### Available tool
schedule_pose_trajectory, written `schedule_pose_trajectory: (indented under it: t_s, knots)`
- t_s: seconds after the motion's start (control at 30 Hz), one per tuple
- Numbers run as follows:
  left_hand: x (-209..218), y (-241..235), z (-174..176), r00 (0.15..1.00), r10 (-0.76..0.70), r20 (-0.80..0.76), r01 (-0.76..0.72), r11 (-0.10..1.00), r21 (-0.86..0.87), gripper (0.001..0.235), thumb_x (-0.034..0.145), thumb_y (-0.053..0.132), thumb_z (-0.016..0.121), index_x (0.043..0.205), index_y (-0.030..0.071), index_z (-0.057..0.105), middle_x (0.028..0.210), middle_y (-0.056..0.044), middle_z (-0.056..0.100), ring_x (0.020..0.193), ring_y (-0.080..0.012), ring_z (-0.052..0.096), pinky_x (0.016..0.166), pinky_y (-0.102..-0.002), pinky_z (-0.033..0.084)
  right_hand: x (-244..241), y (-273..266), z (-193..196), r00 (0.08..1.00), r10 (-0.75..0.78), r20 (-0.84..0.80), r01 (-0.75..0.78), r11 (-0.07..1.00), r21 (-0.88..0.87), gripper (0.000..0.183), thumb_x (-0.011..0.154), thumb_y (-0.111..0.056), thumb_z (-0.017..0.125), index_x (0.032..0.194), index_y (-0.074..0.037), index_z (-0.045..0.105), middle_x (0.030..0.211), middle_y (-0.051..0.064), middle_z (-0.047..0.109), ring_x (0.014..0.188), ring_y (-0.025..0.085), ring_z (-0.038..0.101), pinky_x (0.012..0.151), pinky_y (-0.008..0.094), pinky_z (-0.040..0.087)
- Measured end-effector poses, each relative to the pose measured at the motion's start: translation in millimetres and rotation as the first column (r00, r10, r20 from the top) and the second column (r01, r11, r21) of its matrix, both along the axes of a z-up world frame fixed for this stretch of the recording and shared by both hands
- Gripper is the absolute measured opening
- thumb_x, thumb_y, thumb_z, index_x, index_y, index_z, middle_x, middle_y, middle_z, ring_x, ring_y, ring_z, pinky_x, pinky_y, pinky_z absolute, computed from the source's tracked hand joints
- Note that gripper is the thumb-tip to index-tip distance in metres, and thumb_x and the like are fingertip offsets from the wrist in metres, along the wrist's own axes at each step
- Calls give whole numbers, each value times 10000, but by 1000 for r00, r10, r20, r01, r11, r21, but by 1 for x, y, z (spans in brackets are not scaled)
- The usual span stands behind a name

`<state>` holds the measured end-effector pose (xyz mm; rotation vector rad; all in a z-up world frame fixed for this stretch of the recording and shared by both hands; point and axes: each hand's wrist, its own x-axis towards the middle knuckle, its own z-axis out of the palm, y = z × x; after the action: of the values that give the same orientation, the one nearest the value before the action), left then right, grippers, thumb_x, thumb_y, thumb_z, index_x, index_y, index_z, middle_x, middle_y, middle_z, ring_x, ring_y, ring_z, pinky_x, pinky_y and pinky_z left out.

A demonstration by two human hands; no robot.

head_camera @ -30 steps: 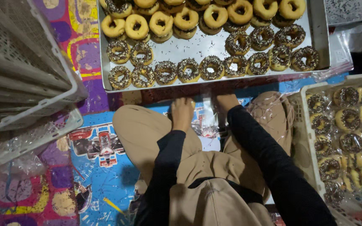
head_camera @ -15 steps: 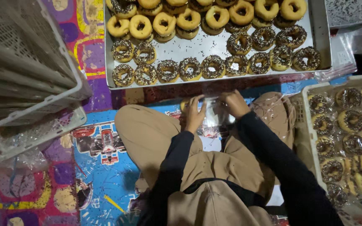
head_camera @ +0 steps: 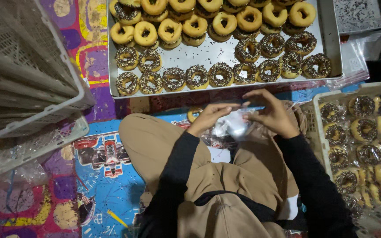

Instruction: The person sits on a mat and repeatedly picks donuts from a metal tray, places them into clear plastic bags, and sets the filled bags into a white plastic crate. The donuts include plain and chocolate-sprinkled varieties.

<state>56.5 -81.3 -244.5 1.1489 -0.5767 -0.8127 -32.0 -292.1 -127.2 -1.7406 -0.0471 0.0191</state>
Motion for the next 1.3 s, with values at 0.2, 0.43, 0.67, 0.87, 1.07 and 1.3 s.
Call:
schedule_pose_trajectory:
  t_s: [0.2,0.43,0.67,0.87,1.07,1.3]
  knots:
    - [3,5,48,947,-90,-308,85,996,-28,404,1107,301,490,1283,-10,678,1243,-167,739,1137,-236,739,1014,-356,592,-15,1,34,860,56,507,343,672,-656,589,816,-258,815,1314,-44,584,1350,152,583,1274,369,574,1111,505,417]
    - [-51,-20,23,893,357,-273,-347,934,86,364,1134,267,508,1186,-39,699,1140,-135,750,1000,-196,730,837,-316,590,-41,41,-26,894,300,333,257,266,-929,349,872,-325,753,1160,-145,677,1198,27,691,1175,185,605,1095,494,308]
    - [-103,-24,44,465,236,853,-497,867,31,181,1026,77,622,1161,75,742,1192,-90,753,1082,-231,754,1002,-331,595,-84,55,-66,988,18,156,147,240,-960,466,893,-289,675,1329,-189,542,1368,-2,612,1446,204,489,1158,686,140]
    - [-92,-25,93,229,415,881,-532,811,-244,513,1080,506,485,1296,69,646,1469,-272,482,1415,-364,469,1248,-537,292,-56,48,-18,876,-184,446,376,840,-392,612,1053,-505,488,1525,-125,400,1619,114,429,1554,246,405,1255,563,285]
    - [-6,21,73,668,13,-744,-715,290,-636,213,1190,223,506,1187,31,598,1223,-142,652,1064,-265,644,967,-409,542,24,56,40,977,172,128,-107,908,-404,805,794,-703,696,1342,-115,643,1457,169,609,1426,359,514,1212,509,356]
    - [21,79,80,209,353,-912,-966,220,-136,252,965,339,662,948,100,582,1005,-125,651,1063,-258,650,977,-470,562,145,42,-13,997,-8,79,79,130,-988,1072,525,-688,894,1355,-120,523,999,153,736,1087,359,627,961,612,404]
